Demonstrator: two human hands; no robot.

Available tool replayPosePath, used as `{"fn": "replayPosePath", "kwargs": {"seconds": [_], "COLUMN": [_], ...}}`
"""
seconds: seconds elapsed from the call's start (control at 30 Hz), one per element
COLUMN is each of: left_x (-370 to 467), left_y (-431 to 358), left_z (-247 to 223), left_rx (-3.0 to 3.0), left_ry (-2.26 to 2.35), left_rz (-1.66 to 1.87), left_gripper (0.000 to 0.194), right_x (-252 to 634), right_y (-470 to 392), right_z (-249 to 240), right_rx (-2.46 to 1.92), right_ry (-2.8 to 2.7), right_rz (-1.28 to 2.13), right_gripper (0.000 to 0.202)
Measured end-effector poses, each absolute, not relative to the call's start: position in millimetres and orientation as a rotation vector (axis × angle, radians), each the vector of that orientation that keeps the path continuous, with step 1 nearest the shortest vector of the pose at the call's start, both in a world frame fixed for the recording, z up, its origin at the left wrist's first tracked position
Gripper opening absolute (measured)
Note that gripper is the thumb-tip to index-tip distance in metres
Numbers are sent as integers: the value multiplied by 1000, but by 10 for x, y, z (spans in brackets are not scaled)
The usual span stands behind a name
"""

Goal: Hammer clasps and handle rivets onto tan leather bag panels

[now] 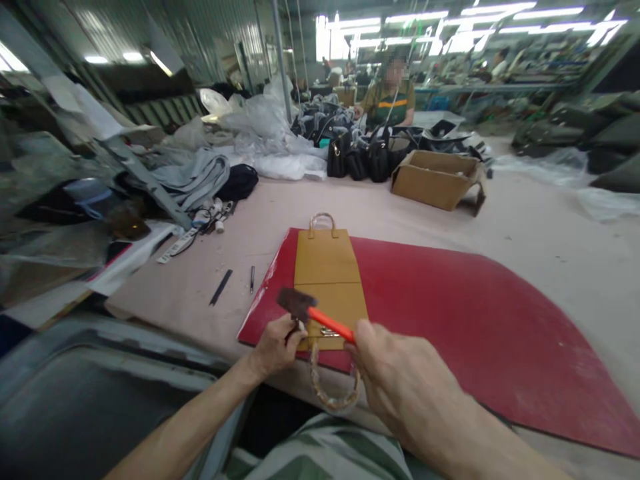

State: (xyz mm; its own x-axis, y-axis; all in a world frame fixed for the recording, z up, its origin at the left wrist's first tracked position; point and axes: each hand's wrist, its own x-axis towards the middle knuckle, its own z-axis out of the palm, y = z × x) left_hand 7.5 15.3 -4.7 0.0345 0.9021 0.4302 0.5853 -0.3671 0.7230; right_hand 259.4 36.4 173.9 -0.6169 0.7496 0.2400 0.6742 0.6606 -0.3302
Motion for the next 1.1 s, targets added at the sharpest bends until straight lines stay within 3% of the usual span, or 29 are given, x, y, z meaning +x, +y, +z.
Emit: {"fn": "replayPosePath", "kwargs": {"seconds": [0.1,0.3,0.43,0.57,0.8,0.93,1.1], "left_x": [63,54,46,39,46,16,-25], "left_y": [145,139,135,132,101,94,101], "left_z": [-58,-60,-53,-53,-53,-94,-58], "left_rx": [1972,1994,2030,2072,2275,1930,1567], "left_ry": [1491,1488,1479,1500,1326,1531,1582], "left_rz": [1259,1237,1237,1261,1309,1398,1346], "left_gripper": [15,15,15,17,26,13,19], "right_x": [2681,3141,3390,3232,2463,2429,2534], "right_y": [427,850,1029,919,590,667,757], "right_z": [1606,1059,698,623,463,449,530], "right_rx": [-1150,-1708,-2033,-1914,-1982,-2034,-1865], "right_ry": [-2592,-2282,-2185,-2210,-2074,-1898,-1720], "right_rz": [293,624,397,121,630,822,1209], "right_gripper": [27,33,24,26,19,20,17]}}
